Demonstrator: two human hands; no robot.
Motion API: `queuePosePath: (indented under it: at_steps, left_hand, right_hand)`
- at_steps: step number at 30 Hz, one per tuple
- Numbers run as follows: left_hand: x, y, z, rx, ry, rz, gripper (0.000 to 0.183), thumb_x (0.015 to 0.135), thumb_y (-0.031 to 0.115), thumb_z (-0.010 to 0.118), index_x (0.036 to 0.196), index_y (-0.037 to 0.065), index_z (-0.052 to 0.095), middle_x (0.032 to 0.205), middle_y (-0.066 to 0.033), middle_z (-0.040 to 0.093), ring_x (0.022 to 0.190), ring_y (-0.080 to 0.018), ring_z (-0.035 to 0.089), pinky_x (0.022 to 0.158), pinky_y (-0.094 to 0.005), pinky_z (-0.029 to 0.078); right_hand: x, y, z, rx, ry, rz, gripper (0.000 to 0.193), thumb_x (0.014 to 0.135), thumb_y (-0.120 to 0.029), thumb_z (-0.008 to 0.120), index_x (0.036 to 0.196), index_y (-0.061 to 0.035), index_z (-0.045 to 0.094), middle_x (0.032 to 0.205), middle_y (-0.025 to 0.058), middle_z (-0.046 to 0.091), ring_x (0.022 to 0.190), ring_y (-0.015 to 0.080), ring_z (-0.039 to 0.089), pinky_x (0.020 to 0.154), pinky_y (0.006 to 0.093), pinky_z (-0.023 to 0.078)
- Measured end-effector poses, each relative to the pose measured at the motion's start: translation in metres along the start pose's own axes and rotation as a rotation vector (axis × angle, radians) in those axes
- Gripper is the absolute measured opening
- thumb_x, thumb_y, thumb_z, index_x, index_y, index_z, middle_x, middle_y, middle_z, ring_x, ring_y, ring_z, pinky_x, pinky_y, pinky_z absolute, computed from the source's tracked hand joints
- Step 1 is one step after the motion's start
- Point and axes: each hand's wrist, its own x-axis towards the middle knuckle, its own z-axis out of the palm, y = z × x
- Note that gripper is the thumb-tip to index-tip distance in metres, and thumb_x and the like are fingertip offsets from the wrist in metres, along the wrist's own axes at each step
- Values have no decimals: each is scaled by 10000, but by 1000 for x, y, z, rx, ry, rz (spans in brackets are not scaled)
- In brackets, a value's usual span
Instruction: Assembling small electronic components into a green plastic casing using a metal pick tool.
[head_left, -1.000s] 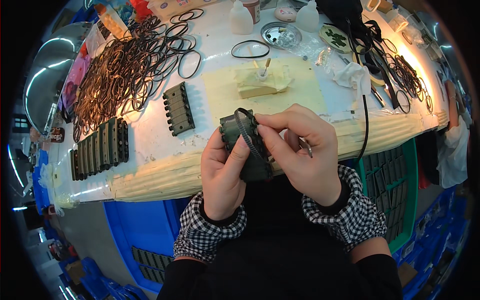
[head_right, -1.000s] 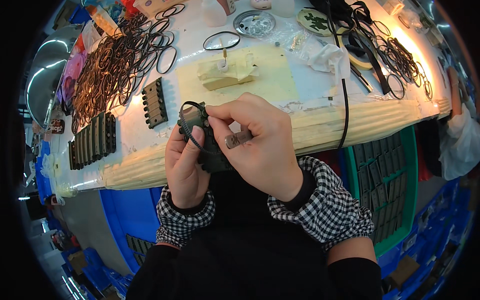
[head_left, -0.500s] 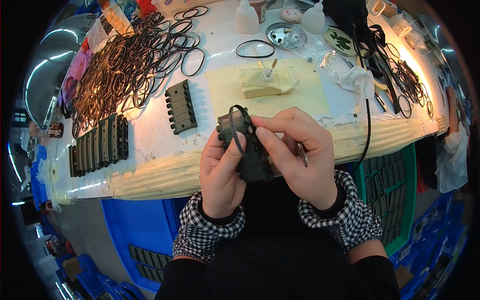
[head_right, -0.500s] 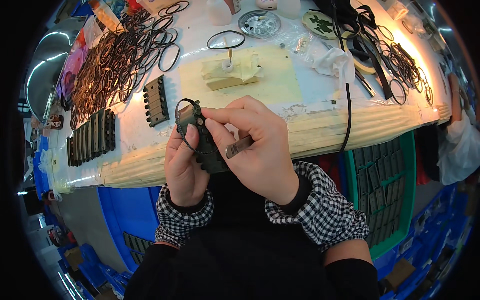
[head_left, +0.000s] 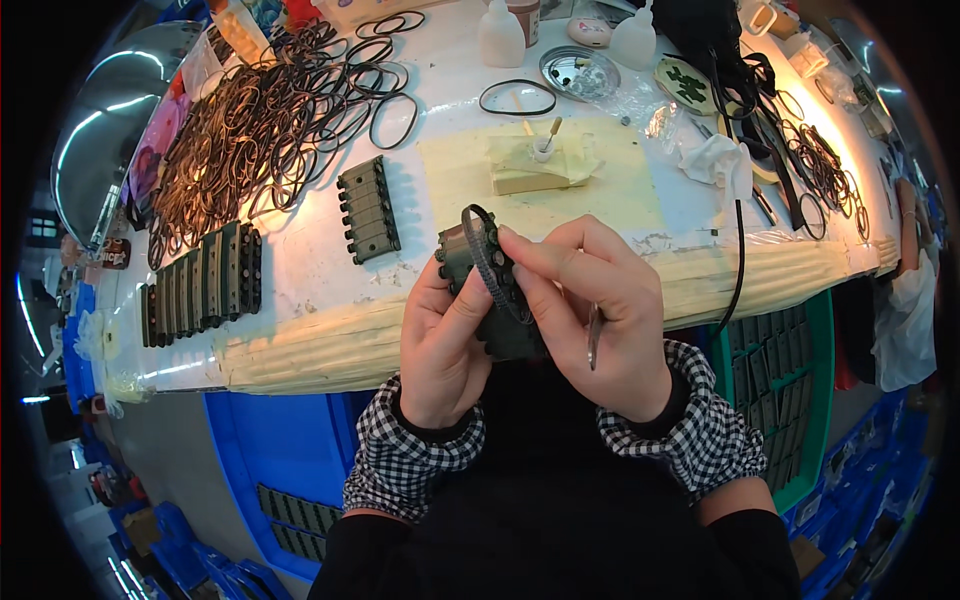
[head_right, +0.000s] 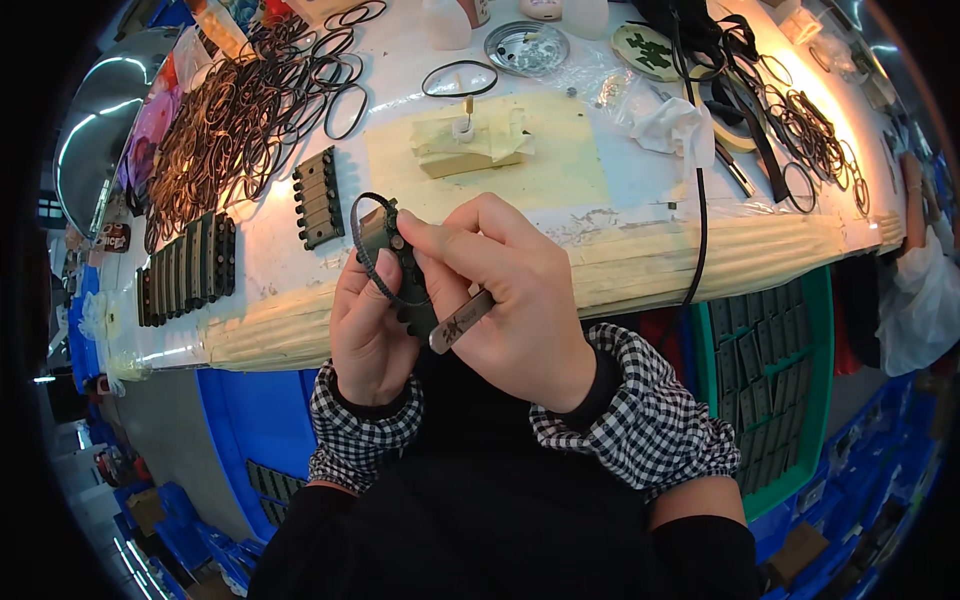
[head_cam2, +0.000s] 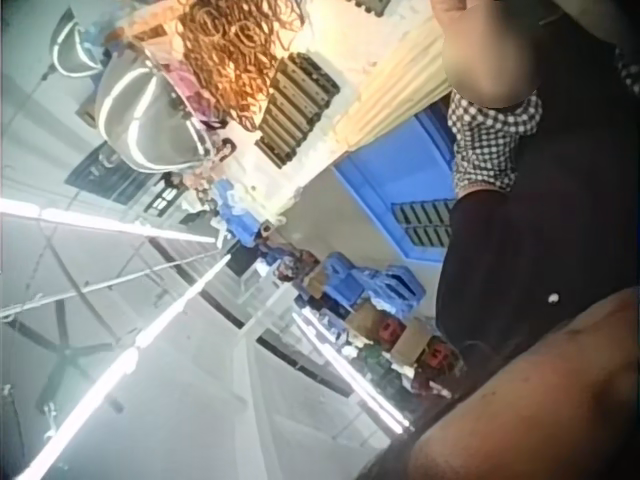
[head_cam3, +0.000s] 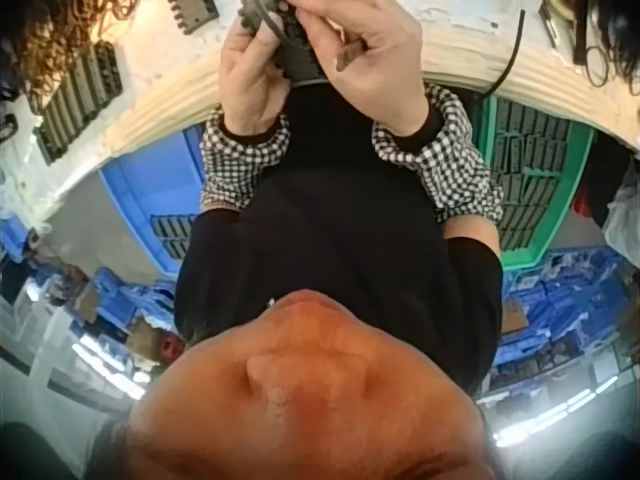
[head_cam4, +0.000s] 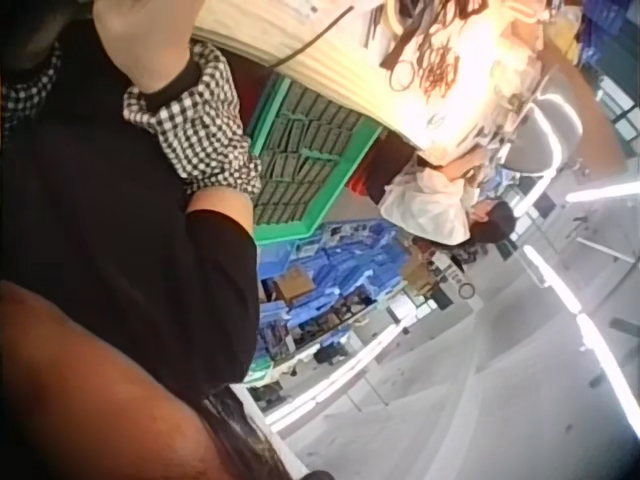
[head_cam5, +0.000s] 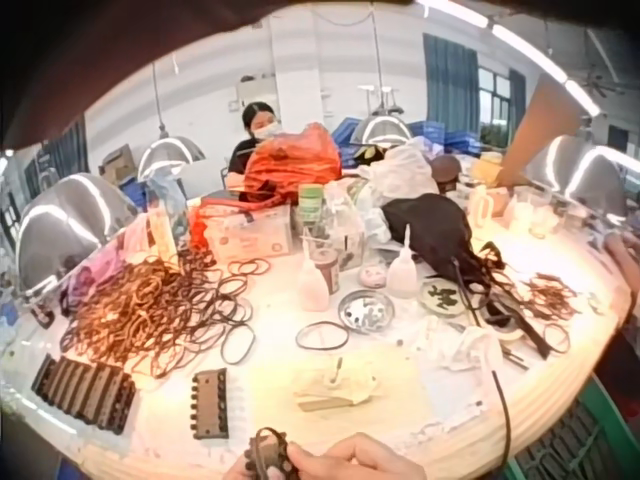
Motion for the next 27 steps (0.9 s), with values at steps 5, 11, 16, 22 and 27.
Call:
queuePosePath:
  at_steps: [5, 11, 16, 22, 27]
  left_hand:
    - [-1, 1, -4, -23, -60, -31, 282, 992, 169, 504, 1239, 33, 504, 1131, -82, 623, 1021, -155, 624, 889, -327, 529]
    - [-2, -1, -1, 16, -31, 28, 298, 978, 128, 533, 1256, 34, 484, 1134, -78, 615, 1017, -149, 623, 868, -306, 538]
    - [-5, 0, 8, 50, 27, 101, 309, 971, 108, 541, 1257, 13, 476, 1133, -100, 619, 1007, -153, 624, 864, -297, 530]
    - [0, 14, 10, 832, -52, 468, 366, 941, 22, 559, 1288, -45, 460, 1084, -127, 648, 976, -151, 620, 864, -282, 497]
    - [5, 15, 12, 1189, -33, 668, 440, 826, -76, 640, 1253, -15, 550, 977, -143, 647, 883, -221, 638, 865, -293, 495]
  right_hand:
    - [3, 4, -7, 176, -73, 177, 246, 861, 11, 637, 1097, -33, 693, 812, 17, 557, 577, 44, 457, 470, 204, 345]
    - [-5, -5, -2, -142, -103, -66, 313, 888, 14, 597, 1195, -26, 641, 938, 56, 535, 646, 84, 520, 559, 216, 432]
    - [-2, -9, -6, -47, -91, -37, 270, 902, -36, 598, 1166, -21, 646, 911, 65, 578, 674, 147, 581, 584, 252, 467]
    - [9, -24, -29, 298, -164, 208, 229, 999, -157, 499, 959, 20, 639, 818, 35, 631, 731, 90, 569, 690, 215, 452]
    - [14, -24, -26, 338, -258, 287, 276, 994, -214, 509, 879, 14, 613, 797, 27, 622, 717, 63, 530, 625, 210, 405]
